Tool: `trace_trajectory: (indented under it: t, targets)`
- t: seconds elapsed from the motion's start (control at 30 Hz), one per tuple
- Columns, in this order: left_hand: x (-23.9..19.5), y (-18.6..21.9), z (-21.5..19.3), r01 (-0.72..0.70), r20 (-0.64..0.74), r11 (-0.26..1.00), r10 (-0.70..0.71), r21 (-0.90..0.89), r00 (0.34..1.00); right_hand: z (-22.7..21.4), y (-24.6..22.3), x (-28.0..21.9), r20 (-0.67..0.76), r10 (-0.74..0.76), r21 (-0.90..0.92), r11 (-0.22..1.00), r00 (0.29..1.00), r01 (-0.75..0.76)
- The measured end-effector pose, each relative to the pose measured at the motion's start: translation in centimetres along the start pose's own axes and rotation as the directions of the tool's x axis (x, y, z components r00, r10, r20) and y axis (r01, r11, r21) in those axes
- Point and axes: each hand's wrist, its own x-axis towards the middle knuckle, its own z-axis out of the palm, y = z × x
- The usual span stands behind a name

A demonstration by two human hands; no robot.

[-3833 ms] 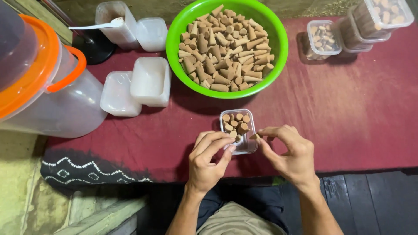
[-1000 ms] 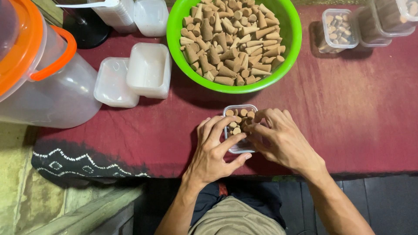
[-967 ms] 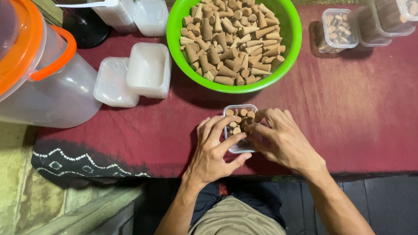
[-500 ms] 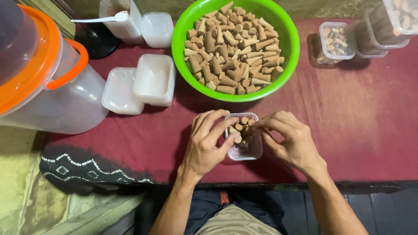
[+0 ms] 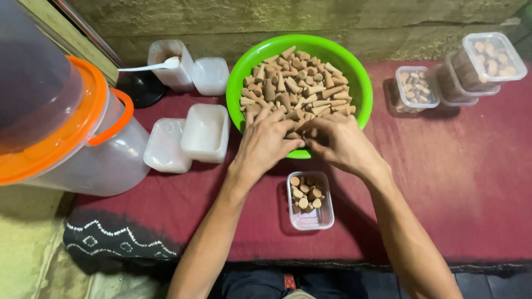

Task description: Packing small cone-shaped snacks from a large green bowl into small clear plastic containers.

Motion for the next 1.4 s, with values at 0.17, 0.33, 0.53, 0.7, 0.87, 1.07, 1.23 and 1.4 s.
trace_trajectory:
  t: [0.17, 0.33, 0.53, 0.7, 0.87, 1.07, 1.23, 1.4]
  targets:
    - [1.1, -2.1, 2.7, 0.055, -0.011, 0.997, -0.056, -0.054, 0.998, 0.8, 2.5, 2.5, 0.018, 0.078, -0.025, 0.997, 0.997, -0.078]
    - [3.1, -5.6, 4.6, 0.096, -0.200, 0.993, -0.081, 0.065, 0.976, 1.1, 5.8, 4.5, -0.137, 0.063, -0.214, 0.972, 0.989, -0.092]
    - [7.1, -7.4, 4.7, 0.037, -0.345, 0.984, 0.026, 0.174, 0.938, 2.7, 11.0, 6.7, -0.245, 0.065, -0.297, 0.945, 0.967, -0.139]
    - [7.3, -6.1, 3.8, 0.085, -0.207, 0.974, -0.042, 0.208, 0.977, 0.9, 11.4, 6.6, -0.136, 0.195, -0.241, 0.945, 0.971, -0.223]
    - [7.2, -7.9, 4.7, 0.137, -0.207, 0.953, -0.081, 0.270, 0.975, 0.8, 10.0, 6.9, -0.068, 0.203, -0.275, 0.937, 0.977, -0.214]
    - [7.1, -8.0, 5.8, 0.117, -0.151, 0.972, -0.087, 0.204, 0.985, 0.9, 10.4, 6.7, -0.066, 0.213, -0.283, 0.933, 0.975, -0.223]
    - [6.5, -8.4, 5.6, 0.108, -0.125, 0.978, -0.087, 0.177, 0.988, 2.0, 11.3, 6.9, -0.121, 0.179, -0.223, 0.953, 0.976, -0.203]
    - [6.7, -8.6, 5.8, 0.035, -0.137, 0.994, -0.020, 0.105, 0.990, 2.6, 13.3, 6.5, -0.305, 0.159, -0.282, 0.927, 0.939, -0.249]
